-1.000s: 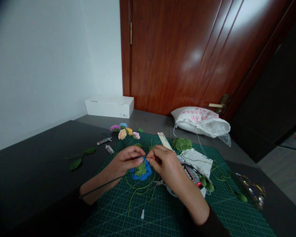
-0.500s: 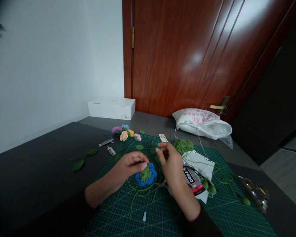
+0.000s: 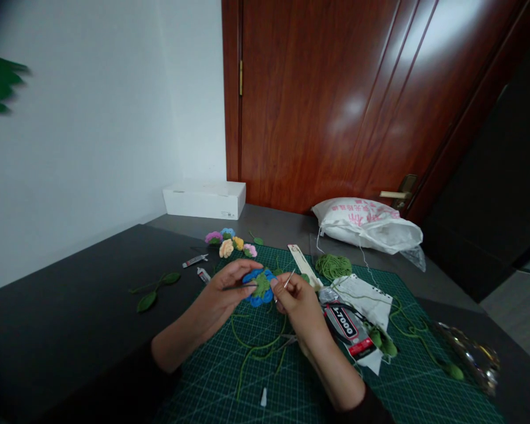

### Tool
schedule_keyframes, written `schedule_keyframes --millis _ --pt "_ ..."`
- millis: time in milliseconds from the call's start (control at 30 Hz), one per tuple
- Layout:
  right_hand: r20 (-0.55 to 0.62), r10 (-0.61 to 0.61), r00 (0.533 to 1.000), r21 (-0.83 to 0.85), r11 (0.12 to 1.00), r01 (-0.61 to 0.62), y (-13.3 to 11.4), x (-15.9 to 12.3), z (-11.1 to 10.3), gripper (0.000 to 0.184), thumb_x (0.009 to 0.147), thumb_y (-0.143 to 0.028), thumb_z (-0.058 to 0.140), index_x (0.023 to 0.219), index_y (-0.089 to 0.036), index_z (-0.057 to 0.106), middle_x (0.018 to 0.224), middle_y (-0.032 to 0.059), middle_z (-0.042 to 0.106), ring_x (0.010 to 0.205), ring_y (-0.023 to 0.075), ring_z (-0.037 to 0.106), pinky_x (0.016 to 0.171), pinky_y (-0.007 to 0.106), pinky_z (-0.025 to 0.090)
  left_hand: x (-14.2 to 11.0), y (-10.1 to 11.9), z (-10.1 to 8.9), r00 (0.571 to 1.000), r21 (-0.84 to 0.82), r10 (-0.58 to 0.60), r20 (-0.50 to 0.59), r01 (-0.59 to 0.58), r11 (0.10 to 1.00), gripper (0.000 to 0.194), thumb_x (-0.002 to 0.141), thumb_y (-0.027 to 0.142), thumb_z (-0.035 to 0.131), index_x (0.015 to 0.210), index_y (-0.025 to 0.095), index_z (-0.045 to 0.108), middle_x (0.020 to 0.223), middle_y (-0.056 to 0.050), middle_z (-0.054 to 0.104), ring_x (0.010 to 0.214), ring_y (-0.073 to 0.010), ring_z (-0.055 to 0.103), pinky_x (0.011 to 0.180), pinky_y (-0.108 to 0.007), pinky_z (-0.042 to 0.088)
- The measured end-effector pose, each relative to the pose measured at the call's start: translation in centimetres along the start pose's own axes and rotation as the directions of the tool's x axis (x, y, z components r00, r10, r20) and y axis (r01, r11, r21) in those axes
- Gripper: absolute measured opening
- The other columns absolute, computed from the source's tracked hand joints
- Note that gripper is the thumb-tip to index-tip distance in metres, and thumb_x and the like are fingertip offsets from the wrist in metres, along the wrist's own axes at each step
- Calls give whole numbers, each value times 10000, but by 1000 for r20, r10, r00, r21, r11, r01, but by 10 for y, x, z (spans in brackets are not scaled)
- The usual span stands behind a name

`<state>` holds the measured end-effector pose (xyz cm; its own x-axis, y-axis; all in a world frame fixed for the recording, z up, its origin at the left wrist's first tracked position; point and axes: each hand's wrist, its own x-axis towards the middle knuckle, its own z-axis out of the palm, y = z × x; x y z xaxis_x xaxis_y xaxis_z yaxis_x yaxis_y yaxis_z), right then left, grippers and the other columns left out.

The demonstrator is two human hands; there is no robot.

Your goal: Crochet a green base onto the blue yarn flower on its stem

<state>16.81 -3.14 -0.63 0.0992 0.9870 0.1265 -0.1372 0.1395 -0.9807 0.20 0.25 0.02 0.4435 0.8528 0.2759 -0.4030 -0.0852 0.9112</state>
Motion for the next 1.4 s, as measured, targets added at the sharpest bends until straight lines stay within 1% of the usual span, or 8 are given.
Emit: schedule_keyframes --millis 100,200,467,633,833,933,1233,1400 --pt "-59 -27 998 63 997 31 4 0 1 449 696 -577 793 731 -175 596 540 -54 477 461 75 366 443 203 267 -1 0 1 999 1 -17 36 17 1000 341 776 170 754 1103 182 656 961 -40 679 872 -152 622 802 -287 496" --pt "-72 -68 995 54 996 72 9 0 3 419 722 -555 785 759 -181 602 545 -55 474 471 81 370 445 205 268 0 1 -1 1000 111 24 -8 -23 994 336 749 144 761 1070 177 667 988 -47 685 922 -173 633 827 -302 514" --pt "-128 -209 970 -98 975 197 15 0 2 388 773 -547 750 826 -185 620 621 -44 466 550 106 391 511 228 310 2 2 -6 990 371 129 -61 -98 924 203 726 118 719 919 179 697 1058 -67 668 975 -200 656 897 -365 546" --pt "-117 -187 975 -84 980 178 16 0 2 389 769 -549 749 841 -190 617 618 -45 467 547 110 392 510 231 300 2 0 -6 987 386 144 -72 -106 916 180 703 105 716 867 175 694 1113 -79 645 1029 -214 645 917 -369 542" --pt "-110 -159 981 -44 987 155 16 0 3 404 753 -561 757 832 -190 617 582 -53 457 511 103 378 480 224 285 1 0 -5 986 372 164 -28 -142 917 246 755 148 698 997 188 694 1087 -76 661 998 -205 654 900 -366 551" --pt "-108 -136 985 -17 991 135 15 -1 5 422 732 -572 767 817 -190 609 568 -52 471 498 105 383 471 225 289 0 0 -5 983 360 171 -61 -138 923 264 754 157 712 1011 188 666 1038 -65 668 946 -195 658 875 -359 557" --pt "-108 -112 988 -3 994 112 13 -4 9 414 720 -568 770 810 -200 605 564 -54 465 486 112 387 468 235 292 1 1 -5 977 360 162 -137 -103 927 162 683 122 748 788 174 636 1074 -67 657 1005 -210 637 908 -374 538" --pt "-94 -112 989 -17 994 111 14 -4 10 417 741 -579 750 813 -203 585 576 -51 472 496 116 404 473 237 318 1 0 -5 983 325 165 -75 -132 937 211 743 157 729 930 183 635 979 -48 642 917 -181 621 813 -316 532"
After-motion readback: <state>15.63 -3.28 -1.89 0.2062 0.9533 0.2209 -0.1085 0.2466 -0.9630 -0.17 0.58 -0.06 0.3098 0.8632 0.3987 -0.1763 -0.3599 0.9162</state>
